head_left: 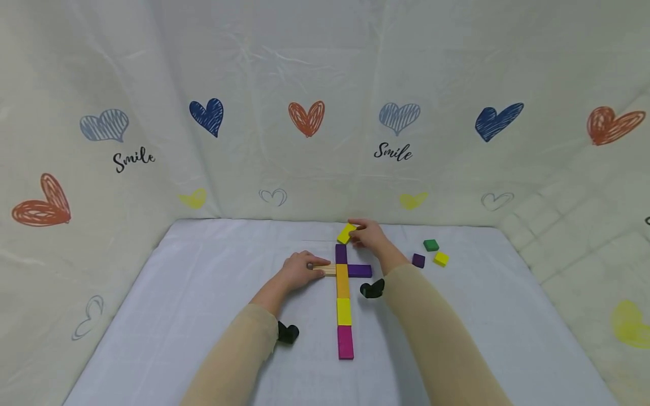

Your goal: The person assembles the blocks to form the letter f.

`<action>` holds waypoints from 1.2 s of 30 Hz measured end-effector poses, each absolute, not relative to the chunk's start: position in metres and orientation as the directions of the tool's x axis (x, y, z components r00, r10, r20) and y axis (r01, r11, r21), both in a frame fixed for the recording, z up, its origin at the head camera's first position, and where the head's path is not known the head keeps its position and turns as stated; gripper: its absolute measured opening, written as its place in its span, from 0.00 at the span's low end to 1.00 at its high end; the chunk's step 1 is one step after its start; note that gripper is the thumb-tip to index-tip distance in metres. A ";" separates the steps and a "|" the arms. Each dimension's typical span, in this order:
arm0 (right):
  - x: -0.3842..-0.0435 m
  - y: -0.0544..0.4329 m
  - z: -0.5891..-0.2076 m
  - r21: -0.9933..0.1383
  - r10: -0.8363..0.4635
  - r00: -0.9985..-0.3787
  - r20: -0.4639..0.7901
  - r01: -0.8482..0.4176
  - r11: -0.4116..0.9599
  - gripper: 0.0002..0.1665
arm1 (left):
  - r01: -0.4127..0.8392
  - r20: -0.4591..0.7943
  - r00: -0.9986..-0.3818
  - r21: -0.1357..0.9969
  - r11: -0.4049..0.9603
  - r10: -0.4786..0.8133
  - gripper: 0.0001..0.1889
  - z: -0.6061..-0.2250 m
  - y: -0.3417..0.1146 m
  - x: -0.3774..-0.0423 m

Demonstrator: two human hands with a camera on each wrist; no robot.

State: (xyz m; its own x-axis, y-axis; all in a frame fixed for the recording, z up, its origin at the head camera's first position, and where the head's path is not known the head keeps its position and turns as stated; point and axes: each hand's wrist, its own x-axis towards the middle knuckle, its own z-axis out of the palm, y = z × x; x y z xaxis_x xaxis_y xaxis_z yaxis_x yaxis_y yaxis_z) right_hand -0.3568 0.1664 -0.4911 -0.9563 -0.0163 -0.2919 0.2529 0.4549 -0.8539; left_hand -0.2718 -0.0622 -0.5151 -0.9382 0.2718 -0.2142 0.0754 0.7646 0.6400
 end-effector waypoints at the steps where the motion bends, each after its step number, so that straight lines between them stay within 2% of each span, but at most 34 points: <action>1: -0.357 0.166 -0.491 -0.848 -0.020 -0.955 -0.296 0.253 0.466 0.26 | 0.076 -0.213 -0.938 0.641 0.764 0.272 0.15 -0.515 -0.062 -0.272; 7: -0.358 0.165 -0.491 -0.796 -0.019 -0.950 -0.311 0.250 0.551 0.31 | 0.084 -0.208 -0.937 0.646 0.758 0.281 0.15 -0.514 -0.063 -0.270; 17: -0.358 0.166 -0.492 -0.735 -0.033 -0.947 -0.320 0.226 0.640 0.31 | 0.092 -0.201 -0.938 0.642 0.761 0.283 0.15 -0.515 -0.063 -0.271; 36: -0.356 0.167 -0.493 -0.707 -0.068 -0.947 -0.313 0.185 0.682 0.31 | 0.108 -0.201 -0.932 0.640 0.761 0.301 0.15 -0.513 -0.065 -0.271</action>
